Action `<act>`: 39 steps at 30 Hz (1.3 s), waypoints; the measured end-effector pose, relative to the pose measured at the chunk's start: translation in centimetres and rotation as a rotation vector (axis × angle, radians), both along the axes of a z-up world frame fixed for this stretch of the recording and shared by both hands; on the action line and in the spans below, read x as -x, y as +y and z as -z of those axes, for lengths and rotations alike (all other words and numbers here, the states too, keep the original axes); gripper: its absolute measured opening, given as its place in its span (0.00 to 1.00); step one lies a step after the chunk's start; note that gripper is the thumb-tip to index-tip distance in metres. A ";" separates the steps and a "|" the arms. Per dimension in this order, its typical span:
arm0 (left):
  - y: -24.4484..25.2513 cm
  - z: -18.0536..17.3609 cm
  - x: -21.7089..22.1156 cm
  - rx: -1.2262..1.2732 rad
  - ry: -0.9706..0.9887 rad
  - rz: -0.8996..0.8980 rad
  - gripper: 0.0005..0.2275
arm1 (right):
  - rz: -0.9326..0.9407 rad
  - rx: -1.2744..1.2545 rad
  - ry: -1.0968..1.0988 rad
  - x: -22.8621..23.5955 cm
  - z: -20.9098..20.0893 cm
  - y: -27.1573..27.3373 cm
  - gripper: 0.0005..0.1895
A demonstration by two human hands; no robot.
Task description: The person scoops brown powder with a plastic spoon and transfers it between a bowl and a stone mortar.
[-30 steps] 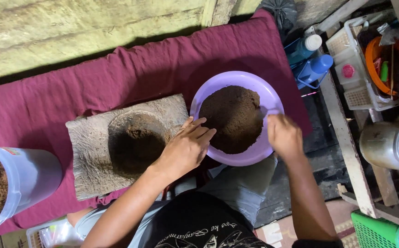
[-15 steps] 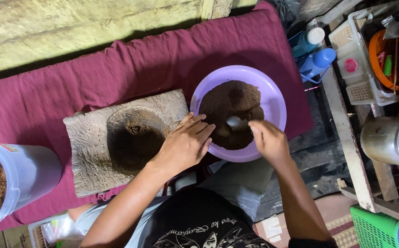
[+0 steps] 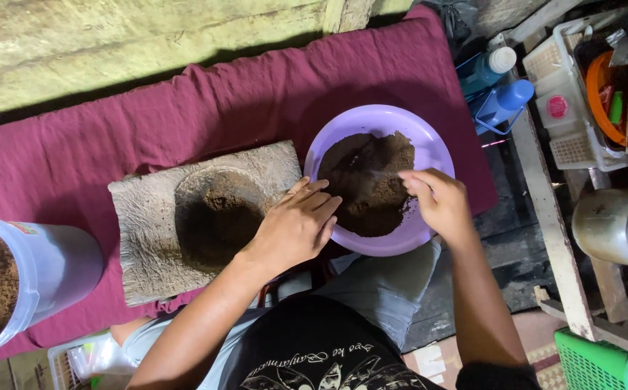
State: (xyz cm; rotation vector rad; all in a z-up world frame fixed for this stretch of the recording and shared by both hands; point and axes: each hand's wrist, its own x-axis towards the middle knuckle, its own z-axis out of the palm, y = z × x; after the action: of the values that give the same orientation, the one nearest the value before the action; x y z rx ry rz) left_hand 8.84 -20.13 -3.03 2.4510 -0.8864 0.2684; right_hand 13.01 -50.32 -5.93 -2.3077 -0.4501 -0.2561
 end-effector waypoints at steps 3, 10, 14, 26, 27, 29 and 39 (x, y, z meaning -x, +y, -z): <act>-0.1 0.2 -0.1 -0.008 -0.036 -0.009 0.15 | 0.024 0.202 -0.130 2.2 0.0 -2.7 0.08; -0.1 0.1 0.0 -0.015 0.009 0.004 0.14 | -0.041 0.081 -0.089 3.1 4.3 -0.2 0.09; 0.1 0.1 0.0 -0.012 -0.009 0.003 0.14 | 0.135 0.133 -0.189 0.3 6.4 -3.0 0.10; 0.0 -0.1 -0.1 -0.015 -0.015 -0.003 0.14 | -0.046 -0.127 -0.049 -4.1 4.5 1.9 0.11; 0.0 -0.2 0.0 -0.019 -0.014 -0.005 0.15 | -0.113 -0.092 0.001 -4.0 3.5 2.0 0.10; 0.1 -0.5 0.0 -0.023 -0.010 0.000 0.15 | -0.117 -0.074 -0.019 -2.5 1.0 1.4 0.10; 0.3 -3.1 0.3 -0.025 0.051 -0.004 0.15 | 0.085 -0.177 -0.119 -1.4 -1.5 -1.1 0.10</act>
State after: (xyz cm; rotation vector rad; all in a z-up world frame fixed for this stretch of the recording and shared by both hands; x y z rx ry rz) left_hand 8.52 -19.80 0.07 2.4720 -0.8681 0.1968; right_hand 14.42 -51.38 -4.44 -2.1483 -0.3729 -0.4586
